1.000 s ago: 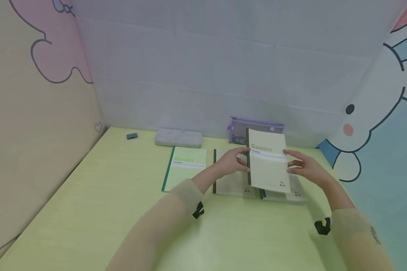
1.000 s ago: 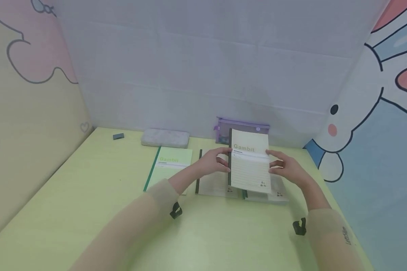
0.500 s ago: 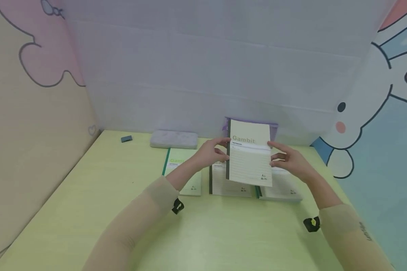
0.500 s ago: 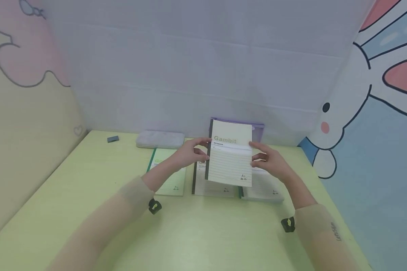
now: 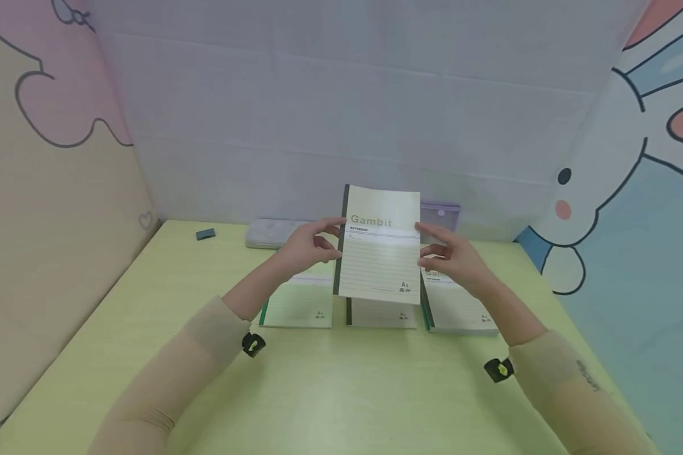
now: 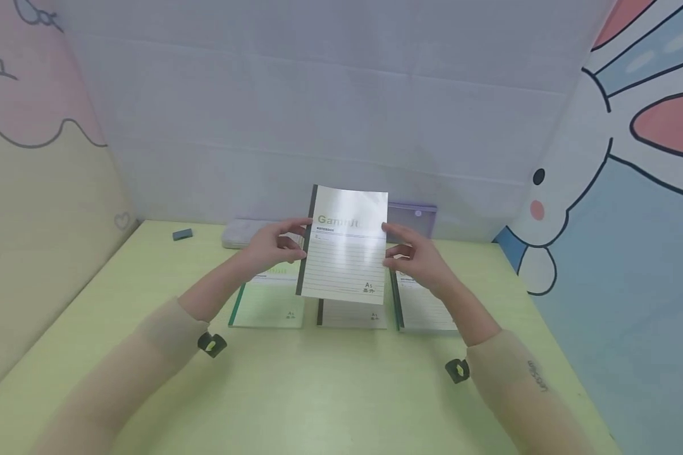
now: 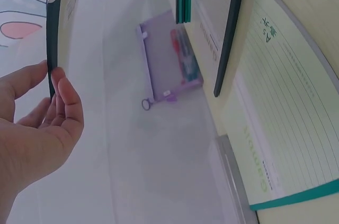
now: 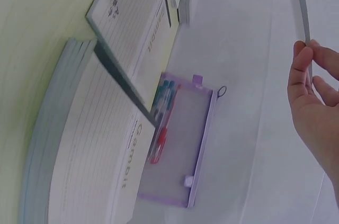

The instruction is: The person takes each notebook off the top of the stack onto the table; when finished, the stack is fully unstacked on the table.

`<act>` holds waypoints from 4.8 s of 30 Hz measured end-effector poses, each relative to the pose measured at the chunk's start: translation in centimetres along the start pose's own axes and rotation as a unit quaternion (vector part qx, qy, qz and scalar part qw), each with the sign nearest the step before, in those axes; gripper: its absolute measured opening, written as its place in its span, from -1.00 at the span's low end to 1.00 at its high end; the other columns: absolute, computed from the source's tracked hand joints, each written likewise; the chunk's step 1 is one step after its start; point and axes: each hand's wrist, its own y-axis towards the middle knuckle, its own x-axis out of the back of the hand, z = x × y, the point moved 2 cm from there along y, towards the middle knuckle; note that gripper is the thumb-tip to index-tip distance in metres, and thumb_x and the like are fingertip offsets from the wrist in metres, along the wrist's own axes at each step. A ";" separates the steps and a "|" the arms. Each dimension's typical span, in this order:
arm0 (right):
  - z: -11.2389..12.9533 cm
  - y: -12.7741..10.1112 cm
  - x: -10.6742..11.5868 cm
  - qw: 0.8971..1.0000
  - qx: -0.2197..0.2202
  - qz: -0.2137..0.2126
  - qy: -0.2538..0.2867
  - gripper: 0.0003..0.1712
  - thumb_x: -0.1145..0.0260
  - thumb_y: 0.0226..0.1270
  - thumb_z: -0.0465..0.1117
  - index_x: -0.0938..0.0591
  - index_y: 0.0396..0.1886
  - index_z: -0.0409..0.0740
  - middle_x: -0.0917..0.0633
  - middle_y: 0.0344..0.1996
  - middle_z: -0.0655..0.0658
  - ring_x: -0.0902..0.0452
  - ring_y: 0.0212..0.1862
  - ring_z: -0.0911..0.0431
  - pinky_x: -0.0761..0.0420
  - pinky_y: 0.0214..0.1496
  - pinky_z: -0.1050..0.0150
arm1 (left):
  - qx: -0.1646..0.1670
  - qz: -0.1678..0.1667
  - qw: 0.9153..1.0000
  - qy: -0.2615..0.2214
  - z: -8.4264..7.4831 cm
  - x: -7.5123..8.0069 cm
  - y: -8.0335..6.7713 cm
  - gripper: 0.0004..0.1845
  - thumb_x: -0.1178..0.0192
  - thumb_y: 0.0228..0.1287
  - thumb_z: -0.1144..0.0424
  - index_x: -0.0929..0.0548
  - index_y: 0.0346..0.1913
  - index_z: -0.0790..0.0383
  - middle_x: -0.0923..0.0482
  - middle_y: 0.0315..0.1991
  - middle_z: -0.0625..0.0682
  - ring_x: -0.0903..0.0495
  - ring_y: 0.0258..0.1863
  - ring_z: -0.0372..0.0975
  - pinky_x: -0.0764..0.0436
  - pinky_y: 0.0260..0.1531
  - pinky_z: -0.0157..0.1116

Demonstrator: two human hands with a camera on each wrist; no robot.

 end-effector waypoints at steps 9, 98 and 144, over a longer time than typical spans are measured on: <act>2.6 2.1 -4.6 0.999 0.025 -0.022 0.006 -0.19 -0.35 0.17 -0.40 -0.28 0.41 0.00 -0.24 0.40 -0.03 -0.54 -0.16 0.22 -0.59 -0.40 0.38 | 0.015 -0.026 0.999 0.028 0.8 3.9 -2.7 -0.27 -0.27 0.17 0.39 -0.29 0.38 -0.14 -0.42 0.10 0.03 -0.56 -0.18 -0.12 -0.61 -0.23 -0.21; -2.2 12.9 -30.3 0.982 -0.054 0.077 -0.162 -0.12 -0.46 0.10 -0.20 -0.27 0.41 -0.09 -0.26 0.41 -0.04 -0.46 -0.46 0.35 -0.48 0.16 0.32 | 0.192 0.027 0.970 0.144 20.3 19.7 -10.5 -0.27 -0.17 0.19 0.37 -0.15 0.42 0.32 -0.25 0.22 0.40 -0.47 -0.11 -0.06 -0.56 -0.26 -0.31; 0.6 2.5 -1.4 0.956 0.078 0.090 -0.267 -0.43 -0.36 0.23 -0.14 -0.47 0.25 -0.01 -0.54 0.16 -0.02 -0.41 0.08 0.08 -0.47 0.05 0.06 | -0.060 -0.037 0.984 0.166 2.0 0.8 -3.1 -0.22 -0.26 0.23 0.04 -0.15 0.45 0.02 -0.33 0.33 0.04 -0.25 0.35 -0.06 -0.26 0.31 0.01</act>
